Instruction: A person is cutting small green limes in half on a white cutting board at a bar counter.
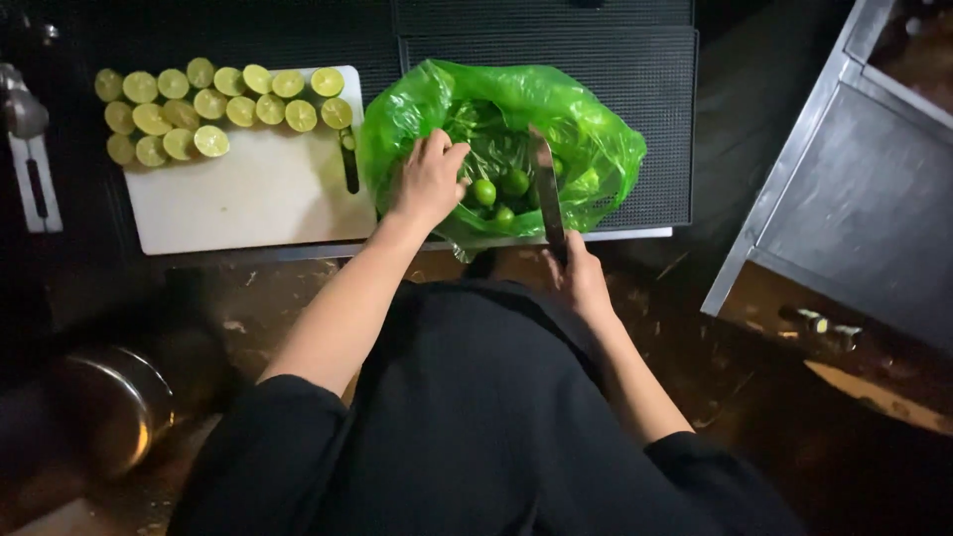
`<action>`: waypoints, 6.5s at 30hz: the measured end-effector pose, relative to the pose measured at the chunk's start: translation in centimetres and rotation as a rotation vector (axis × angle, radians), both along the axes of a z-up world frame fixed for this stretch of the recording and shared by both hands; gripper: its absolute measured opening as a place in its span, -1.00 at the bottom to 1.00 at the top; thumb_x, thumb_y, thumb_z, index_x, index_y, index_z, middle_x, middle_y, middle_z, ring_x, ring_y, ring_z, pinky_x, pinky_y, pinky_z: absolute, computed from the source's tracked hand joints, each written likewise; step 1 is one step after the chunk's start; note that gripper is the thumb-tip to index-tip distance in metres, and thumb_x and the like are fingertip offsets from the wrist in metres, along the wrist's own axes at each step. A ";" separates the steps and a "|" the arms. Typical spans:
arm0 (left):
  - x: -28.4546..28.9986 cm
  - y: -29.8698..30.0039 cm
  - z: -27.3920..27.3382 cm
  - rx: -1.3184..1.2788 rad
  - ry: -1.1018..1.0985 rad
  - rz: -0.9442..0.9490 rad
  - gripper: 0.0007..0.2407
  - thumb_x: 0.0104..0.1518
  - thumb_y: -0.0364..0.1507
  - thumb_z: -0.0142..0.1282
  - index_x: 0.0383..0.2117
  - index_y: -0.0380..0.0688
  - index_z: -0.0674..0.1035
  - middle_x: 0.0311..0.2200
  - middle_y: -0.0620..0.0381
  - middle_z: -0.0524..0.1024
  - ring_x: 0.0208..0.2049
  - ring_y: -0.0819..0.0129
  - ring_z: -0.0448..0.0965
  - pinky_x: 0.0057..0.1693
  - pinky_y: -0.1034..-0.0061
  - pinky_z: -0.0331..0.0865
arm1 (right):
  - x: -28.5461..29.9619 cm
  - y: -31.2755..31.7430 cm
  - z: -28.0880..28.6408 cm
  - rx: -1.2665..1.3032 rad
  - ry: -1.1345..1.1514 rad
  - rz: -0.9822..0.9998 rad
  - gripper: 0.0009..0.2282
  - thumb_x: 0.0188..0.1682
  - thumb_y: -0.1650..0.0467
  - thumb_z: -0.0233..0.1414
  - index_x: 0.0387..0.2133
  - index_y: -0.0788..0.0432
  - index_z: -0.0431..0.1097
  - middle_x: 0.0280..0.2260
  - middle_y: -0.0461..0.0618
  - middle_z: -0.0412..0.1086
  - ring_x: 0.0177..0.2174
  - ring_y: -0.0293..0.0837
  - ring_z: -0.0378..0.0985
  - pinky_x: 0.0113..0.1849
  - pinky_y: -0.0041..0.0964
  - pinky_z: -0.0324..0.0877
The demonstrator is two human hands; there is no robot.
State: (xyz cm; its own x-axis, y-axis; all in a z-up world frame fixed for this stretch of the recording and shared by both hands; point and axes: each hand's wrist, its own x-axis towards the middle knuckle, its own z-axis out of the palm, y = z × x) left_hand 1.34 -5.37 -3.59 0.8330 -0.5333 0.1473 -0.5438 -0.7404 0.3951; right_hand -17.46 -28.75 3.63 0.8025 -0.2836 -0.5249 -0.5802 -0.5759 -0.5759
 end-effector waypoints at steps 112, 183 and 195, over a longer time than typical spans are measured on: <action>0.3 32.5 -1.5 -0.482 0.030 0.027 -0.81 0.31 -0.43 0.05 0.00 -0.09 0.51 0.02 0.08 0.47 0.02 0.02 0.59 0.05 0.22 0.53 | 4.7 35.4 7.1 0.013 0.286 -0.034 -0.70 0.02 0.30 -0.05 0.02 0.05 0.23 -0.16 0.33 0.47 -0.05 0.37 0.51 -0.04 0.27 0.39; 1.2 34.1 -1.7 -0.491 -0.026 0.089 -0.81 0.17 -0.26 0.30 -0.11 0.20 0.66 -0.22 0.37 0.56 -0.19 0.23 0.68 -0.12 0.36 0.61 | 10.0 43.0 8.7 0.029 0.355 0.149 -0.39 0.14 0.10 -0.56 0.15 0.26 0.24 0.03 0.36 0.43 -0.04 0.45 0.49 0.01 0.26 0.34; 1.6 33.8 -0.9 -0.473 -0.017 -0.029 -0.70 0.14 -0.23 0.26 -0.16 -0.13 0.48 -0.09 -0.09 0.43 -0.07 -0.14 0.54 0.06 0.09 0.48 | 5.6 39.7 4.0 0.037 0.190 0.059 -0.76 0.06 0.27 -0.09 -0.08 0.08 0.13 -0.22 0.40 0.51 -0.13 0.44 0.57 -0.14 0.33 0.42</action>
